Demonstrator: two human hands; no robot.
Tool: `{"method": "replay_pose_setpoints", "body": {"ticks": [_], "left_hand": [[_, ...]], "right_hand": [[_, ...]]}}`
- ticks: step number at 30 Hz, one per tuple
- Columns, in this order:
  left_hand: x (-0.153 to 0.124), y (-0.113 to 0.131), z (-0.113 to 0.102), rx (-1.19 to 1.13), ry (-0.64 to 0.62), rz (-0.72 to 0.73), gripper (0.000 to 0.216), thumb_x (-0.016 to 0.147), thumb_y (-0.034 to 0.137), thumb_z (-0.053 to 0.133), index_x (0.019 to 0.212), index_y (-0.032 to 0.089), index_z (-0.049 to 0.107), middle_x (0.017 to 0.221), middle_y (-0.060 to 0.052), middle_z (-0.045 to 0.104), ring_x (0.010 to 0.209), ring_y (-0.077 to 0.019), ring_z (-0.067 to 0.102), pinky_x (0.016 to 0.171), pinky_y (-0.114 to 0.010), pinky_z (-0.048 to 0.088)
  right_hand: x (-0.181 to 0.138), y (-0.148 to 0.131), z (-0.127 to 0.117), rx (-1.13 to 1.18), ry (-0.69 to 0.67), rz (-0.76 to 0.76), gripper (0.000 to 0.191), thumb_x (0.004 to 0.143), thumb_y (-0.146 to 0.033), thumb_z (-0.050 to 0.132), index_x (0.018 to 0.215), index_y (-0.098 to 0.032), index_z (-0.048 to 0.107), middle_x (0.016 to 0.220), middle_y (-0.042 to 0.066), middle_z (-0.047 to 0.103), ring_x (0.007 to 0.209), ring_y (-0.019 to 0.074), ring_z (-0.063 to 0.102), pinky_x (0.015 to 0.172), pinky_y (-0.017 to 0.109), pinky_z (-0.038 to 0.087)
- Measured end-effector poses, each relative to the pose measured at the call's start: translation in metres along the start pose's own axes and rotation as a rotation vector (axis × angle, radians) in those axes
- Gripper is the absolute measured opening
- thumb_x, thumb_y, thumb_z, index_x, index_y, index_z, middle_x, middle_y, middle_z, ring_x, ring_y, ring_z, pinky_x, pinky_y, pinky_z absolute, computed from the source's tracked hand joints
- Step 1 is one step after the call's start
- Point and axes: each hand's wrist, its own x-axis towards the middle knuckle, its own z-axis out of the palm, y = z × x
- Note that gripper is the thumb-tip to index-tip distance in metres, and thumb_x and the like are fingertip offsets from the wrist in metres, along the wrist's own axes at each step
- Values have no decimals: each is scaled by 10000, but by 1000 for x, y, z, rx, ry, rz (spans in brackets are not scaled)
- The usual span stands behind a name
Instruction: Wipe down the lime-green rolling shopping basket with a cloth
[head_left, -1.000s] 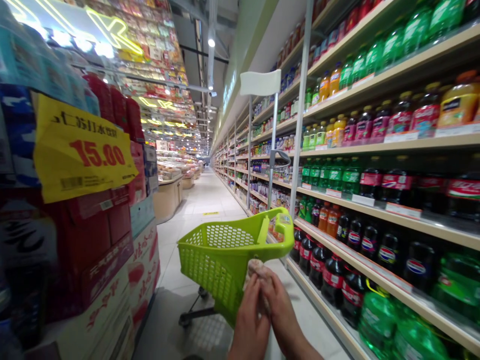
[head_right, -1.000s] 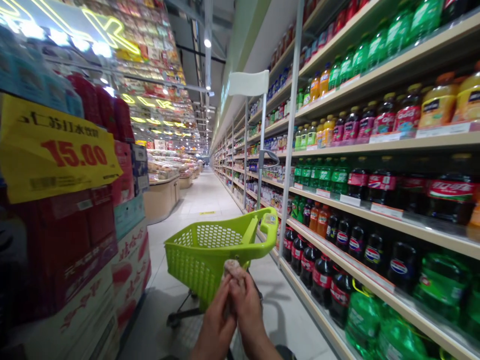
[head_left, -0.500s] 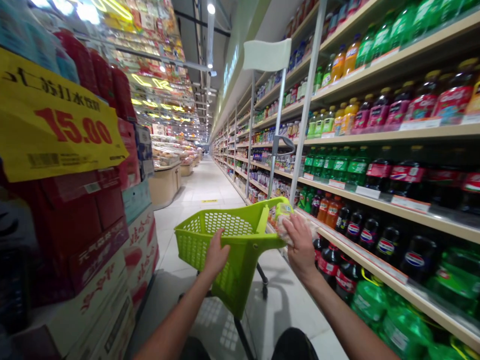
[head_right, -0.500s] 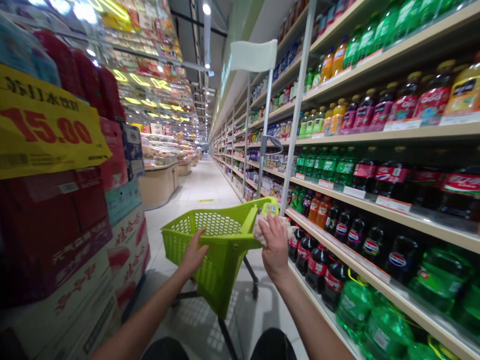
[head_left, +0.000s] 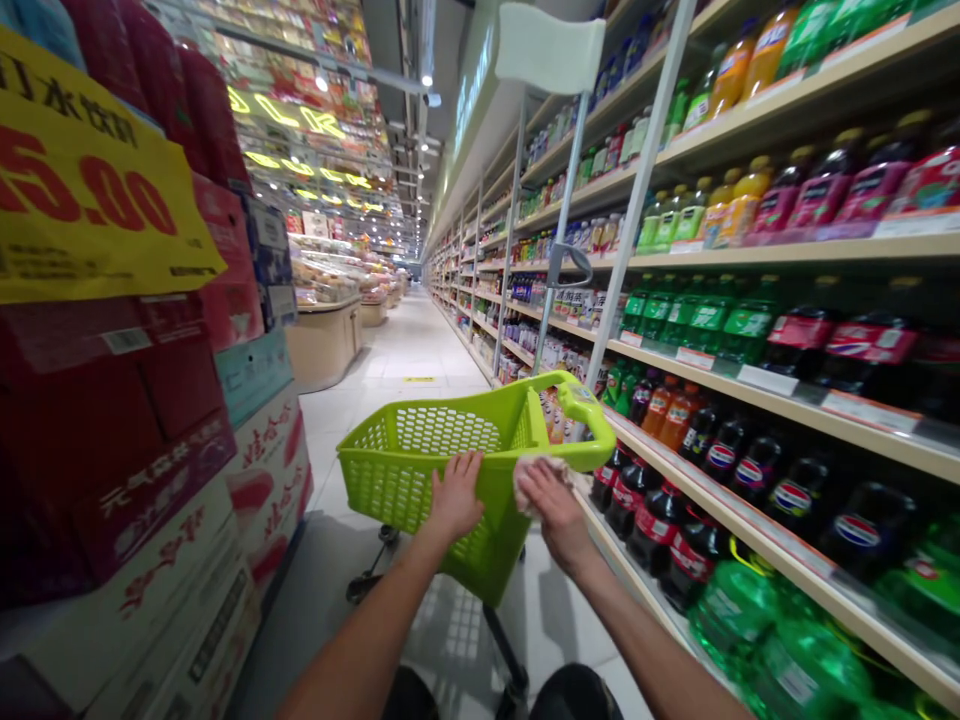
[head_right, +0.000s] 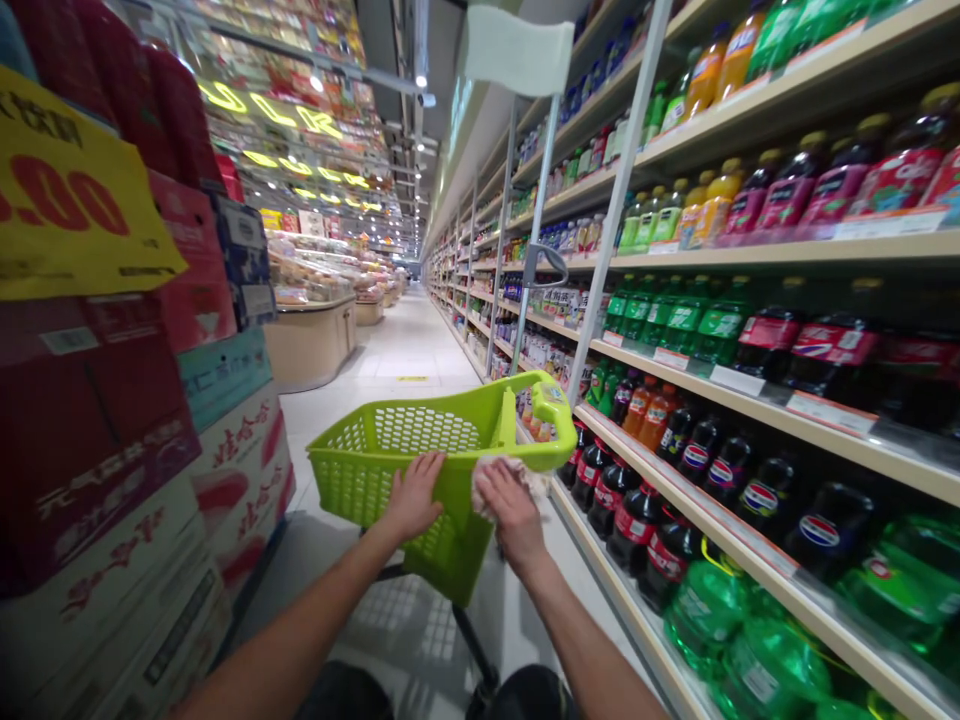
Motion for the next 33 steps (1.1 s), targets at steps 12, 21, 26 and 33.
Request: {"method": "replay_pose_setpoints", "body": {"ticks": [12, 21, 26, 33], "left_hand": [[-35, 34, 15, -1289, -26, -138, 548, 650, 293, 579, 1166, 146, 466, 1214, -130, 518, 1084, -232, 498, 876, -349, 409], [-81, 48, -9, -2049, -174, -472, 201, 530, 265, 663, 655, 136, 574, 538, 28, 547, 479, -76, 476, 520, -216, 371], [-91, 40, -14, -1941, -171, -549, 286, 526, 247, 701, 762, 125, 596, 655, -1, 601, 563, -95, 529, 545, -220, 373], [-87, 40, -10, -1761, -308, -634, 160, 649, 252, 595, 774, 152, 593, 621, 15, 575, 511, -84, 497, 533, -228, 380]], "right_hand": [[-5, -50, -1, 796, 203, 1031, 434, 792, -289, 447, 1192, -134, 506, 944, 93, 679, 756, 226, 662, 636, 336, 558], [-1, -85, 1, 469, 61, 377, 401, 741, -152, 448, 1110, -248, 573, 1230, 48, 531, 1129, 220, 493, 944, 407, 407], [-15, -92, -13, 134, -235, -28, 550, 728, -215, 494, 1273, -213, 423, 1346, 106, 384, 1254, 296, 318, 943, 552, 337], [-18, -70, -20, 100, -357, -234, 548, 711, -148, 513, 1251, -225, 454, 1319, 105, 419, 1230, 245, 371, 952, 456, 381]]}}
